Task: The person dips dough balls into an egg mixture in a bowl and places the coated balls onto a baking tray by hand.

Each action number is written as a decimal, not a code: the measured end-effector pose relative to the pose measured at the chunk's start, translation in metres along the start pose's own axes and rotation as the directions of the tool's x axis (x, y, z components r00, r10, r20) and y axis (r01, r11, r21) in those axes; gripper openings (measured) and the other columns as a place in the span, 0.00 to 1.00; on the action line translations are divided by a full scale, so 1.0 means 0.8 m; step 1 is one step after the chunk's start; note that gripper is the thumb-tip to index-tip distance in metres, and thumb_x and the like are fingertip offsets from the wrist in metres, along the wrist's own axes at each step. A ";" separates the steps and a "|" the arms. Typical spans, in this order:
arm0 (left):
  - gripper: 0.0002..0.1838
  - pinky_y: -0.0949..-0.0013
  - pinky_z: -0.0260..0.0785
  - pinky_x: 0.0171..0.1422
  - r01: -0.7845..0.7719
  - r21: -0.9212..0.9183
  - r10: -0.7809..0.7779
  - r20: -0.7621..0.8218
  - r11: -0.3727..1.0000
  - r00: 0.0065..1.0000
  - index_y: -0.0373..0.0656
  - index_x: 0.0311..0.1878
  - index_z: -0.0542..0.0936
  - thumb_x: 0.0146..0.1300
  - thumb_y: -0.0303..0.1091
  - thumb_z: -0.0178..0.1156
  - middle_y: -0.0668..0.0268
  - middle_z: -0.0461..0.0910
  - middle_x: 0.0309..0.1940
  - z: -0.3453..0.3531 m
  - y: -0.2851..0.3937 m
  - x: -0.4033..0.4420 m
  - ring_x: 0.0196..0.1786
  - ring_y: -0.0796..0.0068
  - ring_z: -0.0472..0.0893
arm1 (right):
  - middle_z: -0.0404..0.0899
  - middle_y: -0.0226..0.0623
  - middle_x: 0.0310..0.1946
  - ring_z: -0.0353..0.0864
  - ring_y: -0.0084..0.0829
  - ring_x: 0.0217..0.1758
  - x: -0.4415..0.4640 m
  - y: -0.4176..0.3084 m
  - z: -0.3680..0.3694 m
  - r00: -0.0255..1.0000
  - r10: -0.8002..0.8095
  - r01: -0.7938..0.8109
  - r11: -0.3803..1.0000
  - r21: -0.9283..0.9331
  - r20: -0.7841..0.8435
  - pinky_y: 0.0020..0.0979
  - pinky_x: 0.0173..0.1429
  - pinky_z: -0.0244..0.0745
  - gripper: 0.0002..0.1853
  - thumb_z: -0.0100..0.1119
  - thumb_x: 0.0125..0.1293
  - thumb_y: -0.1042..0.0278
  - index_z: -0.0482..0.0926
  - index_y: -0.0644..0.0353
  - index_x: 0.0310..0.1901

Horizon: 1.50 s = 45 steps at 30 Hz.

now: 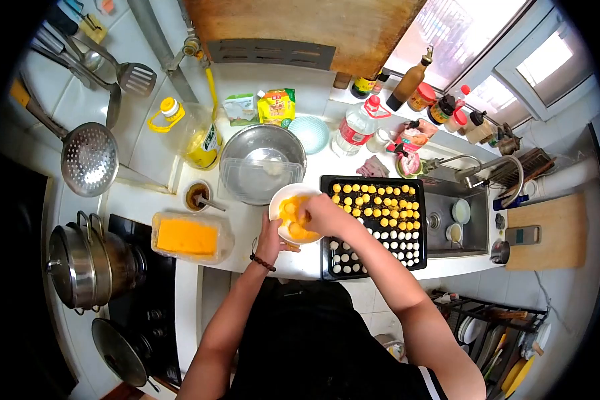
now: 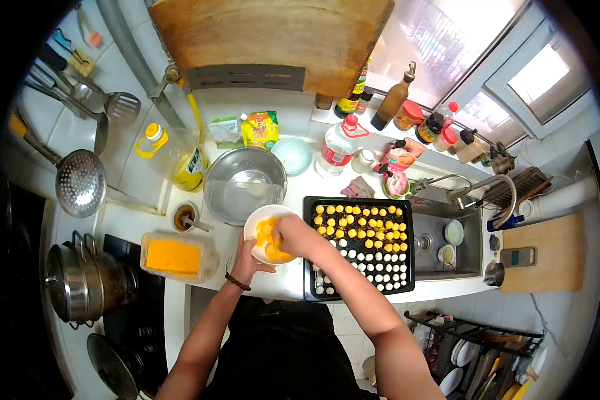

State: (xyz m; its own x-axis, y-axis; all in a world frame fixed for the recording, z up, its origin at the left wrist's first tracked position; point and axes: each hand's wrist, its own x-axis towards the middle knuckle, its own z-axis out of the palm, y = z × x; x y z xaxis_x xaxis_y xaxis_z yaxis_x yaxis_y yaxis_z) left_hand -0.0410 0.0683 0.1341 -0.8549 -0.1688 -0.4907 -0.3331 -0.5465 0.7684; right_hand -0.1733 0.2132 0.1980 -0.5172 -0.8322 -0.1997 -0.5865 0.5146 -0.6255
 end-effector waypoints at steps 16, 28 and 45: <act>0.23 0.52 0.88 0.33 -0.049 0.059 0.048 0.014 0.997 0.999 0.48 0.68 0.58 0.74 0.43 0.45 0.49 0.69 0.62 0.007 0.006 -0.001 0.52 0.46 0.84 | 0.83 0.53 0.47 0.84 0.50 0.53 0.004 0.001 0.032 1.000 -0.004 0.005 0.990 -0.141 0.013 0.44 0.59 0.79 0.25 0.72 0.51 0.72 0.79 0.65 0.53; 0.27 0.53 0.88 0.34 -0.015 0.028 0.014 0.040 0.999 0.999 0.51 0.72 0.55 0.74 0.46 0.43 0.50 0.69 0.64 -0.002 0.008 0.002 0.54 0.49 0.84 | 0.73 0.51 0.58 0.79 0.50 0.59 -0.003 -0.031 0.008 0.986 -0.061 0.032 0.983 -0.182 -0.153 0.44 0.60 0.78 0.35 0.76 0.52 0.65 0.74 0.60 0.64; 0.23 0.53 0.88 0.33 -0.002 0.010 0.001 0.053 1.000 0.999 0.48 0.68 0.57 0.74 0.43 0.44 0.49 0.68 0.62 0.005 0.015 0.003 0.52 0.46 0.84 | 0.79 0.52 0.53 0.84 0.49 0.52 0.005 -0.013 0.011 0.993 -0.093 0.099 0.991 -0.088 0.071 0.45 0.57 0.80 0.27 0.70 0.56 0.69 0.78 0.58 0.60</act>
State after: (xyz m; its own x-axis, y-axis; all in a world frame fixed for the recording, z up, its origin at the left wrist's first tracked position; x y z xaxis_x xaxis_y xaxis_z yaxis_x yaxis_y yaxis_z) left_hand -0.0490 0.0648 0.1437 -0.8752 -0.1259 -0.4670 -0.3352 -0.5381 0.7733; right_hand -0.1638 0.2026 0.1969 -0.4150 -0.8890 -0.1933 -0.6876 0.4456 -0.5733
